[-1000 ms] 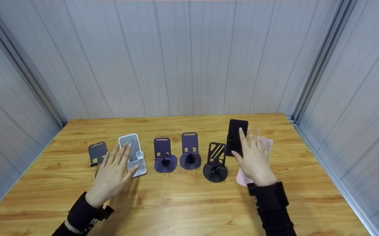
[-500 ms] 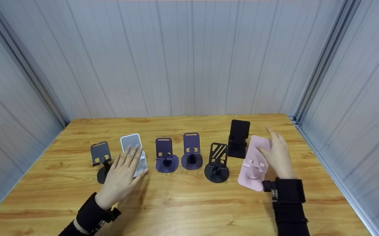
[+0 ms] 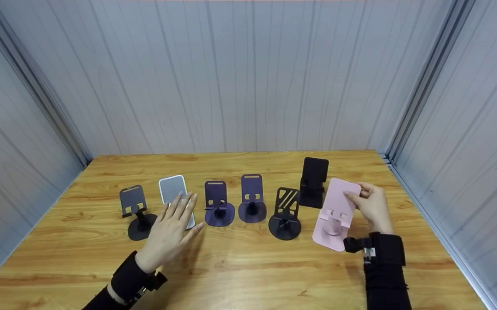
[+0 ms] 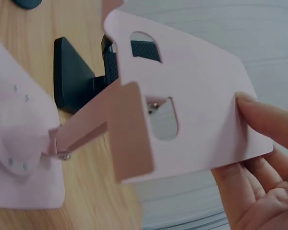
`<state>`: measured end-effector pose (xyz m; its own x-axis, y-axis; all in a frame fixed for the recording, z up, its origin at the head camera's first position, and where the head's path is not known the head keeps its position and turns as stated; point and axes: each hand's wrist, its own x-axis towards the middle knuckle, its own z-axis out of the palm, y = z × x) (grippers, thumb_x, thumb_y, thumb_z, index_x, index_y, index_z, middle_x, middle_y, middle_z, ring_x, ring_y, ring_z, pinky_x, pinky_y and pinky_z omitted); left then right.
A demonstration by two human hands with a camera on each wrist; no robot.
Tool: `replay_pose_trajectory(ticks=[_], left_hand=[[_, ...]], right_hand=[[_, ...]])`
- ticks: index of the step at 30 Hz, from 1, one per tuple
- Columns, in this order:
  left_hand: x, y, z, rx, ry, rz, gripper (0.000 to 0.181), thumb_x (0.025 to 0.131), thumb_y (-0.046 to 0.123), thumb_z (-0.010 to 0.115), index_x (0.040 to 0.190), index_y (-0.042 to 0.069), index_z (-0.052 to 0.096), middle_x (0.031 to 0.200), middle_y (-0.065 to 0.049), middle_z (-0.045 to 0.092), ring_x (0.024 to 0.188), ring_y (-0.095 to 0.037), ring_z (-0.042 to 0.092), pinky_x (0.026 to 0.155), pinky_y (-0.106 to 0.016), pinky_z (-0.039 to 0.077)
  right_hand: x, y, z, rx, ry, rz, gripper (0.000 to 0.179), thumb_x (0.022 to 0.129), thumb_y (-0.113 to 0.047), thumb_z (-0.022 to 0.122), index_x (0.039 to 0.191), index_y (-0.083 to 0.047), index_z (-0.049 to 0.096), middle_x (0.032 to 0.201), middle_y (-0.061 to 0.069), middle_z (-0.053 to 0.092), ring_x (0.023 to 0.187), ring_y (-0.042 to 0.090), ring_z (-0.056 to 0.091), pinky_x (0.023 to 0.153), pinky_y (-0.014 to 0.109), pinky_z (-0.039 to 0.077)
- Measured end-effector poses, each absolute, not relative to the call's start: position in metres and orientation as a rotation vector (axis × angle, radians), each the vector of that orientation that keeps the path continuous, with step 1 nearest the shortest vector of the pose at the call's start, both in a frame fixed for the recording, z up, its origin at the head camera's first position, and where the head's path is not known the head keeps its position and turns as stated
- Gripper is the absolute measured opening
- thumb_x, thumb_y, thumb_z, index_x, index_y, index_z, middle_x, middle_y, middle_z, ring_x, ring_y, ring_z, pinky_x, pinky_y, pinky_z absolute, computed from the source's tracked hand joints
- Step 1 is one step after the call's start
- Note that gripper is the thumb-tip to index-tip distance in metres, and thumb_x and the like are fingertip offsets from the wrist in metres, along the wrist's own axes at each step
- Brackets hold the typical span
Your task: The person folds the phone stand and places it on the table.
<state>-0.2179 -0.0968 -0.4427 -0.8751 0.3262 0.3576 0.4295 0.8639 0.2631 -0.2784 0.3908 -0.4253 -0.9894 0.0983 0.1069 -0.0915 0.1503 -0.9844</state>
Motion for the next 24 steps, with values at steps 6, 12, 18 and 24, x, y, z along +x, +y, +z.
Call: replay_pose_trajectory(ticks=[6,12,18,24], left_hand=[[-0.222,-0.094,-0.441,-0.592,-2.726,-0.497,0.071,0.109,0.042,0.053,0.16,-0.006,0.039,0.164,-0.027,0.041,0.155,-0.046,0.033,0.126,-0.065,0.026],[-0.222,-0.094,-0.44,-0.596,-2.725,-0.514,0.072,0.109,0.043,0.052,0.16,-0.005,0.038,0.164,-0.027,0.041,0.155,-0.046,0.033,0.126,-0.065,0.026],[-0.221,-0.094,-0.438,-0.613,-2.738,-0.544,0.072,0.11,0.044,0.052,0.161,-0.005,0.037,0.165,-0.027,0.039,0.155,-0.046,0.032,0.126,-0.066,0.026],[-0.222,-0.094,-0.435,-0.656,-2.766,-0.564,0.072,0.111,0.043,0.05,0.161,-0.006,0.036,0.167,-0.027,0.036,0.156,-0.046,0.03,0.127,-0.064,0.025]], right_hand=[[-0.281,0.394,-0.422,0.01,-2.195,2.11,0.035,0.101,0.01,0.063,0.092,-0.023,0.074,0.081,-0.01,0.077,0.075,0.003,0.072,0.067,0.018,0.061],[-0.282,0.391,-0.41,0.051,-2.283,2.033,0.033,0.1,0.008,0.065,0.094,-0.023,0.076,0.082,-0.011,0.077,0.075,0.003,0.072,0.066,0.018,0.061],[-0.271,0.38,-0.382,0.126,-2.232,1.934,0.04,0.097,0.013,0.066,0.09,-0.024,0.078,0.08,-0.011,0.076,0.073,0.002,0.071,0.064,0.015,0.059],[-0.262,0.362,-0.347,0.195,-2.149,1.86,0.035,0.097,0.012,0.069,0.095,-0.021,0.081,0.082,-0.01,0.077,0.073,0.003,0.071,0.064,0.014,0.057]])
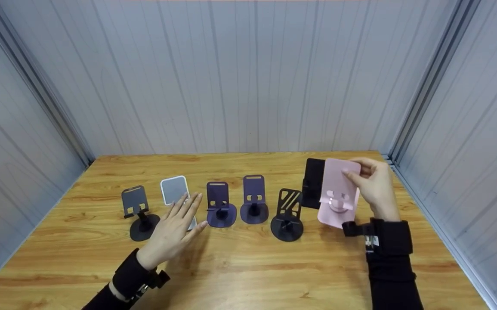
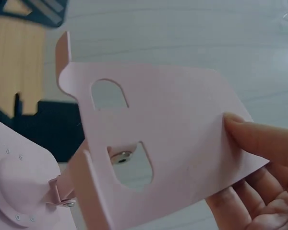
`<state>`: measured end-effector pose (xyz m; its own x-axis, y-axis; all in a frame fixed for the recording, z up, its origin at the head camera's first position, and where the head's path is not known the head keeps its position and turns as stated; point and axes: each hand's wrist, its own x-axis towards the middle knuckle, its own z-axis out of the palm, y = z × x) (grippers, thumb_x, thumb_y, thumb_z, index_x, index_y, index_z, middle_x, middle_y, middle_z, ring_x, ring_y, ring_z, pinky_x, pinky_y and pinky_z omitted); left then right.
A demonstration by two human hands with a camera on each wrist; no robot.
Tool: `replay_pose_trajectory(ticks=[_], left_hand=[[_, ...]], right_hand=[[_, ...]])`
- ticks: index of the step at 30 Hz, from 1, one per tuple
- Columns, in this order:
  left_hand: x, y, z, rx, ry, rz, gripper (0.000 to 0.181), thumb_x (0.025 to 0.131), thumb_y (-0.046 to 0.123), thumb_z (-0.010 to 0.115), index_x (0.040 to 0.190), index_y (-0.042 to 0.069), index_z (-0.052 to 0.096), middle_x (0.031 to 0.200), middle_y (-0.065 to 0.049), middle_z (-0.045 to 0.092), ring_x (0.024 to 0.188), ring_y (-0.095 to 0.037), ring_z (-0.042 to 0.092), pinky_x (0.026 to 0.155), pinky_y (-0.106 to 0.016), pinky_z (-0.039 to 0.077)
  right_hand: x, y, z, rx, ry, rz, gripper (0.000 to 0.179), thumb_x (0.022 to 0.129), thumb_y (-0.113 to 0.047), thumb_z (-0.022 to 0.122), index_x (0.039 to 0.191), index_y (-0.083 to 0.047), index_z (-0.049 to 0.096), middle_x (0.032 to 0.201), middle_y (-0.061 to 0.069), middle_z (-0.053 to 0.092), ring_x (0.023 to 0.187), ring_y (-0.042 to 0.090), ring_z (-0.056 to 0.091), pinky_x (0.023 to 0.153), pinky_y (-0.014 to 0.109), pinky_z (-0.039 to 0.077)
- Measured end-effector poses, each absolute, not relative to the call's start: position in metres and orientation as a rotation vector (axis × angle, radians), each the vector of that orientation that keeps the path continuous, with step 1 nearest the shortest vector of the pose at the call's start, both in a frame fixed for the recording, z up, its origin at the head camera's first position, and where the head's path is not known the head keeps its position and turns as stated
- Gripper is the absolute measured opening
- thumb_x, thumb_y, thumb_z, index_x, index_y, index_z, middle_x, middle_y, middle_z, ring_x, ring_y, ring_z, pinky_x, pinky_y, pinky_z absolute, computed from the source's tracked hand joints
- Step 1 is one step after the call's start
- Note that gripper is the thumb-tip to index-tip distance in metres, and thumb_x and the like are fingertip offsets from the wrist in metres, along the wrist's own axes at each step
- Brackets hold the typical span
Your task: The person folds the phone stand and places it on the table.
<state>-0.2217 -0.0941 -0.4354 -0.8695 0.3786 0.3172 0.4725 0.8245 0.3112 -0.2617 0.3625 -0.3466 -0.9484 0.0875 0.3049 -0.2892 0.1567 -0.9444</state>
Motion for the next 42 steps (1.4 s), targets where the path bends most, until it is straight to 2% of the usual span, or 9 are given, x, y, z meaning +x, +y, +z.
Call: replay_pose_trajectory(ticks=[5,10,14,18,22,26,33,37,42], left_hand=[[-0.222,-0.094,-0.435,-0.749,-2.785,-0.623,0.07,0.111,0.04,0.05,0.162,-0.006,0.034,0.168,-0.026,0.033,0.158,-0.045,0.027,0.128,-0.062,0.023],[-0.223,-0.093,-0.436,-0.814,-2.777,-0.635,0.067,0.112,0.038,0.05,0.163,-0.003,0.035,0.167,-0.026,0.036,0.156,-0.046,0.03,0.127,-0.064,0.024],[-0.225,-0.092,-0.435,-0.851,-2.762,-0.637,0.066,0.112,0.036,0.051,0.162,-0.003,0.036,0.166,-0.026,0.038,0.156,-0.045,0.032,0.127,-0.062,0.027],[-0.228,-0.087,-0.434,-0.903,-2.744,-0.773,0.065,0.112,0.035,0.051,0.162,-0.005,0.036,0.165,-0.028,0.039,0.154,-0.047,0.034,0.126,-0.062,0.03],[-0.23,-0.081,-0.435,-0.995,-2.72,-1.053,0.064,0.113,0.031,0.049,0.161,-0.008,0.034,0.163,-0.034,0.037,0.153,-0.05,0.034,0.126,-0.062,0.028],[-0.234,-0.07,-0.437,-1.034,-2.688,-1.416,0.062,0.114,0.025,0.047,0.162,-0.009,0.031,0.162,-0.032,0.039,0.152,-0.047,0.038,0.127,-0.058,0.03],[-0.239,-0.045,-0.448,-0.76,-2.392,-2.5,0.065,0.112,0.013,0.045,0.166,-0.008,0.016,0.162,-0.033,0.038,0.149,-0.043,0.044,0.123,-0.052,0.04],[-0.242,-0.039,-0.454,-0.674,-2.228,-2.735,0.062,0.107,0.003,0.047,0.162,-0.012,0.022,0.154,-0.033,0.047,0.13,-0.031,0.059,0.114,-0.05,0.051],[-0.246,-0.037,-0.458,-0.619,-2.2,-2.728,0.054,0.1,-0.006,0.054,0.151,-0.012,0.039,0.133,-0.021,0.067,0.1,-0.014,0.067,0.091,-0.036,0.063]], right_hand=[[-0.256,0.34,-0.324,0.289,-2.124,1.782,0.025,0.096,0.01,0.072,0.101,-0.012,0.082,0.087,-0.009,0.079,0.079,0.003,0.073,0.069,0.013,0.058],[-0.248,0.313,-0.307,0.388,-2.045,1.757,0.019,0.094,0.012,0.072,0.102,-0.002,0.081,0.088,-0.006,0.08,0.08,0.004,0.074,0.073,0.013,0.058],[-0.241,0.289,-0.302,0.438,-1.899,1.872,0.017,0.091,0.019,0.071,0.102,0.008,0.077,0.086,0.002,0.08,0.077,0.008,0.074,0.071,0.016,0.059],[-0.239,0.267,-0.306,0.454,-1.88,1.972,0.019,0.091,0.022,0.068,0.103,0.01,0.076,0.086,0.006,0.079,0.077,0.012,0.073,0.072,0.021,0.06],[-0.238,0.251,-0.319,0.473,-1.929,2.058,0.023,0.091,0.021,0.067,0.103,0.004,0.077,0.09,0.007,0.079,0.08,0.014,0.072,0.076,0.024,0.06],[-0.238,0.237,-0.331,0.473,-1.959,2.109,0.027,0.091,0.021,0.067,0.102,-0.001,0.078,0.091,0.005,0.079,0.082,0.014,0.071,0.077,0.025,0.06],[-0.242,0.211,-0.344,0.461,-2.021,2.098,0.023,0.091,0.022,0.064,0.101,0.005,0.075,0.09,0.003,0.08,0.081,0.014,0.073,0.076,0.024,0.061],[-0.241,0.199,-0.348,0.43,-2.062,2.108,0.02,0.092,0.021,0.064,0.104,0.009,0.074,0.09,0.003,0.08,0.082,0.014,0.073,0.076,0.024,0.061],[-0.242,0.19,-0.351,0.457,-2.097,2.103,0.016,0.094,0.016,0.067,0.106,0.008,0.073,0.09,0.004,0.079,0.083,0.014,0.073,0.074,0.024,0.06]])
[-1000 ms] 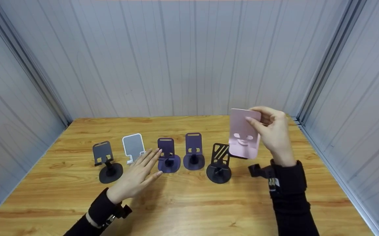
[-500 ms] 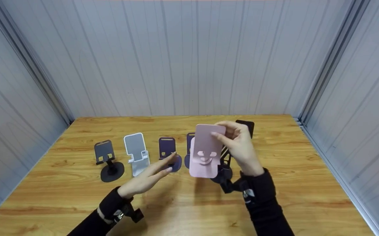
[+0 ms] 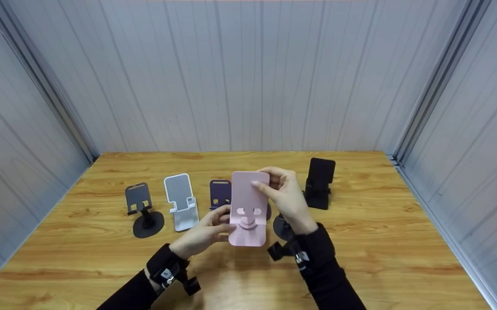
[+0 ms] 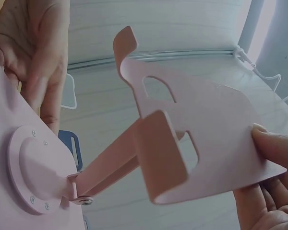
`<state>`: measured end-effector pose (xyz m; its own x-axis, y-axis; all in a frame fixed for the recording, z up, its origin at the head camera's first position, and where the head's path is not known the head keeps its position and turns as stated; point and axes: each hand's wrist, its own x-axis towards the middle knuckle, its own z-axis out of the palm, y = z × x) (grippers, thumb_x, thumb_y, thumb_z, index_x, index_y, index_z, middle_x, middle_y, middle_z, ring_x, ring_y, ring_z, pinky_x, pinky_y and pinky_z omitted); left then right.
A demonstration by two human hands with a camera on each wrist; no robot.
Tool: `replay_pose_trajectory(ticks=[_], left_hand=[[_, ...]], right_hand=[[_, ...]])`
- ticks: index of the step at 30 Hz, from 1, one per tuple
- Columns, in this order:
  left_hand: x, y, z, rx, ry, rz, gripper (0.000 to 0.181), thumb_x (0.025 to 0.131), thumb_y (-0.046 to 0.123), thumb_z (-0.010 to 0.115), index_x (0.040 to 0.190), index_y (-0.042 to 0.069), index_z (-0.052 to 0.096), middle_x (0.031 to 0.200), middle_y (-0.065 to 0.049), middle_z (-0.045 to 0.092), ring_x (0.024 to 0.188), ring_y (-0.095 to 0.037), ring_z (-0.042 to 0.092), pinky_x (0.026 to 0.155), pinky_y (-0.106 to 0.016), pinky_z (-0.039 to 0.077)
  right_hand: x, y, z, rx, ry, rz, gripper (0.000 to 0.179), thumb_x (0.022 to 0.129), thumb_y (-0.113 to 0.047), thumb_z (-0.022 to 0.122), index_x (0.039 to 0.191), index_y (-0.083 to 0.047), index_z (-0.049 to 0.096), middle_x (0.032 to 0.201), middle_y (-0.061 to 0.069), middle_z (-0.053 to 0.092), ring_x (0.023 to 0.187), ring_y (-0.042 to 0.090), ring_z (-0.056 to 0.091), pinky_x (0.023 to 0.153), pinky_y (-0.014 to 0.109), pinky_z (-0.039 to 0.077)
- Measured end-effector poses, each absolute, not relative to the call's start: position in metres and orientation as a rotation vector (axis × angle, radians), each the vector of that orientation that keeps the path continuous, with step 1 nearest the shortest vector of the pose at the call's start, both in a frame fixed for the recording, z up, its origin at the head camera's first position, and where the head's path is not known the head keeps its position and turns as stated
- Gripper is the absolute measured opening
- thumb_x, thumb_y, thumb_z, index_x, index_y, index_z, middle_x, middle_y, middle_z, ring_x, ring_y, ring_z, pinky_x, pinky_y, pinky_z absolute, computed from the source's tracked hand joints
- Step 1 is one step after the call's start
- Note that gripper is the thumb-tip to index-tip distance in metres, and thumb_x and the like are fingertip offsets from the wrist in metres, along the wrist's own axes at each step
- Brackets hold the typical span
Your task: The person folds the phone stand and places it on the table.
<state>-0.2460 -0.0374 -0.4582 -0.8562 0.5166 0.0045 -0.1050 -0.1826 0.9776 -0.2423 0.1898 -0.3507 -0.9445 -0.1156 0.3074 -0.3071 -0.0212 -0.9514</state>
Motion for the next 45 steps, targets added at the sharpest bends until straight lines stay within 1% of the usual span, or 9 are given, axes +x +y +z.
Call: replay_pose_trajectory(ticks=[3,5,10,13,17,25,34,40,45], left_hand=[[-0.247,-0.038,-0.46,0.441,1.689,2.114,0.052,0.097,-0.011,0.056,0.147,-0.011,0.041,0.121,-0.014,0.073,0.092,-0.012,0.07,0.08,-0.028,0.064],[-0.248,-0.039,-0.461,0.429,1.691,2.126,0.052,0.097,-0.013,0.055,0.147,-0.011,0.041,0.118,-0.013,0.074,0.09,-0.012,0.07,0.078,-0.027,0.064],[-0.25,-0.042,-0.462,0.401,1.717,2.129,0.053,0.099,-0.012,0.055,0.15,-0.011,0.039,0.127,-0.021,0.07,0.095,-0.015,0.07,0.083,-0.03,0.064],[-0.252,-0.043,-0.462,0.384,1.718,2.126,0.055,0.1,-0.011,0.055,0.152,-0.012,0.037,0.132,-0.025,0.067,0.098,-0.016,0.07,0.086,-0.031,0.064],[-0.255,-0.044,-0.464,0.388,1.715,2.126,0.053,0.101,-0.01,0.054,0.152,-0.013,0.037,0.13,-0.022,0.069,0.099,-0.016,0.07,0.084,-0.028,0.063],[-0.258,-0.047,-0.465,0.389,1.699,2.171,0.052,0.101,-0.011,0.052,0.151,-0.016,0.036,0.127,-0.023,0.069,0.098,-0.016,0.07,0.083,-0.028,0.064],[-0.264,-0.053,-0.463,0.423,1.809,2.156,0.049,0.097,-0.014,0.055,0.144,-0.016,0.041,0.122,-0.023,0.071,0.093,-0.016,0.071,0.078,-0.026,0.064],[-0.266,-0.057,-0.46,0.474,1.826,2.168,0.051,0.096,-0.014,0.055,0.145,-0.017,0.04,0.117,-0.019,0.073,0.09,-0.014,0.073,0.08,-0.029,0.065],[-0.266,-0.061,-0.454,0.567,1.968,2.165,0.049,0.096,-0.016,0.054,0.144,-0.016,0.042,0.118,-0.028,0.071,0.085,-0.012,0.07,0.075,-0.027,0.064]], right_hand=[[-0.245,0.187,-0.352,0.488,-2.105,2.113,0.016,0.094,0.014,0.069,0.108,0.008,0.073,0.092,0.004,0.08,0.085,0.014,0.074,0.075,0.025,0.061],[-0.247,0.185,-0.353,0.506,-2.113,2.12,0.015,0.094,0.014,0.069,0.108,0.008,0.073,0.093,0.003,0.08,0.086,0.014,0.074,0.076,0.025,0.061],[-0.256,0.186,-0.356,0.556,-2.13,2.142,0.016,0.097,0.012,0.066,0.108,0.005,0.074,0.095,0.0,0.08,0.088,0.013,0.074,0.079,0.025,0.062],[-0.259,0.188,-0.359,0.58,-2.147,2.137,0.017,0.099,0.01,0.064,0.114,0.008,0.072,0.099,-0.001,0.079,0.091,0.012,0.074,0.08,0.025,0.062],[-0.261,0.19,-0.367,0.535,-2.177,2.114,0.023,0.1,0.009,0.064,0.122,0.015,0.068,0.102,-0.001,0.078,0.094,0.013,0.073,0.082,0.026,0.063],[-0.263,0.185,-0.376,0.418,-2.214,2.049,0.011,0.102,0.004,0.065,0.102,0.012,0.071,0.088,0.003,0.073,0.083,0.012,0.07,0.072,0.027,0.065],[-0.264,0.178,-0.369,0.468,-2.284,2.043,0.014,0.104,-0.001,0.064,0.1,0.012,0.07,0.087,0.003,0.072,0.083,0.013,0.07,0.069,0.027,0.063],[-0.266,0.176,-0.366,0.581,-2.32,2.084,0.016,0.106,-0.004,0.063,0.092,0.002,0.069,0.084,0.001,0.07,0.08,0.012,0.07,0.068,0.027,0.064],[-0.27,0.175,-0.367,0.638,-2.332,2.169,0.019,0.106,-0.005,0.06,0.09,-0.003,0.07,0.082,0.0,0.069,0.076,0.012,0.068,0.065,0.026,0.063]])
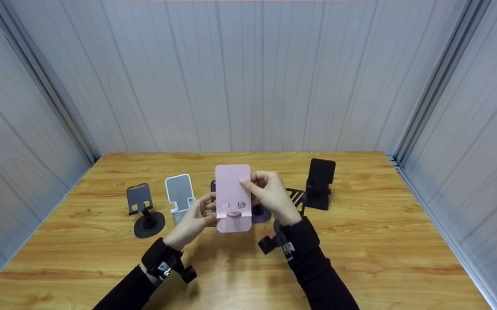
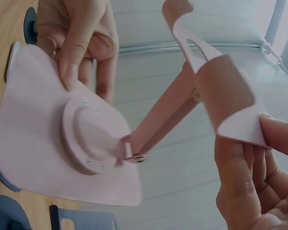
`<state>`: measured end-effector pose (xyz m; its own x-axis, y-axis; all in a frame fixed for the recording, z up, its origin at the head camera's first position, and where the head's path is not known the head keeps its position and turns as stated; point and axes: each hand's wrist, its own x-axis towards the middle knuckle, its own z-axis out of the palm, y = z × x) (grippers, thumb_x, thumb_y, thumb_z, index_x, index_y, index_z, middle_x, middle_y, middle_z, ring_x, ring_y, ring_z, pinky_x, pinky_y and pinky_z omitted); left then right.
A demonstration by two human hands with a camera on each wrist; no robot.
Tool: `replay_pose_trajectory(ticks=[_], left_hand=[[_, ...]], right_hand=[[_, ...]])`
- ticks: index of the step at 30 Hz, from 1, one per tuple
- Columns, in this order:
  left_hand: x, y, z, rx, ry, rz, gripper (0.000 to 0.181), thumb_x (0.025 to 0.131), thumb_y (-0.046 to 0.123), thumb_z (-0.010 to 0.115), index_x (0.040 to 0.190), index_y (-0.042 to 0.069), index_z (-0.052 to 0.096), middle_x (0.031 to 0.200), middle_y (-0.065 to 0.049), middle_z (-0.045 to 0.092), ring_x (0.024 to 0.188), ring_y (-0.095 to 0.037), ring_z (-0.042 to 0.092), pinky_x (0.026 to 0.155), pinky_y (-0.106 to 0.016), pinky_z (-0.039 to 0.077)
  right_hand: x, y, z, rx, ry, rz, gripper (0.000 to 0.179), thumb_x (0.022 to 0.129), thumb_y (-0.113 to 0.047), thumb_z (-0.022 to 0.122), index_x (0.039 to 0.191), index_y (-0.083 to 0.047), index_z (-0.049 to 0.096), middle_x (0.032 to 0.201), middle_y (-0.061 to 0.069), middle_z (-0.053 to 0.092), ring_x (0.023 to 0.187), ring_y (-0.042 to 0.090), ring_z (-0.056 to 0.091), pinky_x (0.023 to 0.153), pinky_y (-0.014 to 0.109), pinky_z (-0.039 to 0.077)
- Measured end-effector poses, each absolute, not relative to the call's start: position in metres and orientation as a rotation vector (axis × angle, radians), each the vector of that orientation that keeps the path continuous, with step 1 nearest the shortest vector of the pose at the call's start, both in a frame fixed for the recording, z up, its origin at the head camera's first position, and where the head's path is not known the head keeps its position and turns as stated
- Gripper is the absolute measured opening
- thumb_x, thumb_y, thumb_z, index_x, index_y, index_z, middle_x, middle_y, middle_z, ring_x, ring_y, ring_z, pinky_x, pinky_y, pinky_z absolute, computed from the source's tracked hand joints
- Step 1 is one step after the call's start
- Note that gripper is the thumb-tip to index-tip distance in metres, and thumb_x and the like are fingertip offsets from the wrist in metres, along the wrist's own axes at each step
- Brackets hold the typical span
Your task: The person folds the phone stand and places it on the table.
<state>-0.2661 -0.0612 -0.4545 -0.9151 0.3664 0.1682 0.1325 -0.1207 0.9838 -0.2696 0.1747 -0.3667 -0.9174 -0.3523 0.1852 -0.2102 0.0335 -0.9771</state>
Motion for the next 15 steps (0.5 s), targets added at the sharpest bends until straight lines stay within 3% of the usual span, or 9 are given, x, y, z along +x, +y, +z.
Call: replay_pose_trajectory(ticks=[4,10,15], left_hand=[[-0.27,-0.064,-0.456,0.654,2.11,2.165,0.047,0.094,-0.018,0.054,0.141,-0.017,0.045,0.117,-0.034,0.07,0.086,-0.017,0.072,0.071,-0.026,0.063],[-0.274,-0.068,-0.461,0.757,2.32,2.156,0.048,0.092,-0.021,0.056,0.139,-0.021,0.046,0.121,-0.04,0.066,0.108,-0.047,0.072,0.088,-0.038,0.065],[-0.276,-0.069,-0.459,0.83,2.454,2.112,0.047,0.091,-0.021,0.058,0.138,-0.019,0.051,0.124,-0.038,0.066,0.114,-0.05,0.069,0.092,-0.041,0.064]], right_hand=[[-0.276,0.172,-0.372,-0.561,2.086,-2.034,0.021,0.106,-0.003,0.06,0.087,-0.008,0.07,0.081,-0.002,0.07,0.07,0.009,0.067,0.061,0.022,0.06],[-0.284,0.167,-0.385,-0.522,1.96,-2.008,0.026,0.106,0.0,0.058,0.087,-0.012,0.071,0.081,-0.002,0.071,0.07,0.008,0.067,0.063,0.022,0.061],[-0.287,0.165,-0.39,-0.496,1.903,-1.991,0.031,0.107,0.001,0.054,0.083,-0.013,0.069,0.078,-0.002,0.069,0.069,0.007,0.067,0.062,0.02,0.06]])
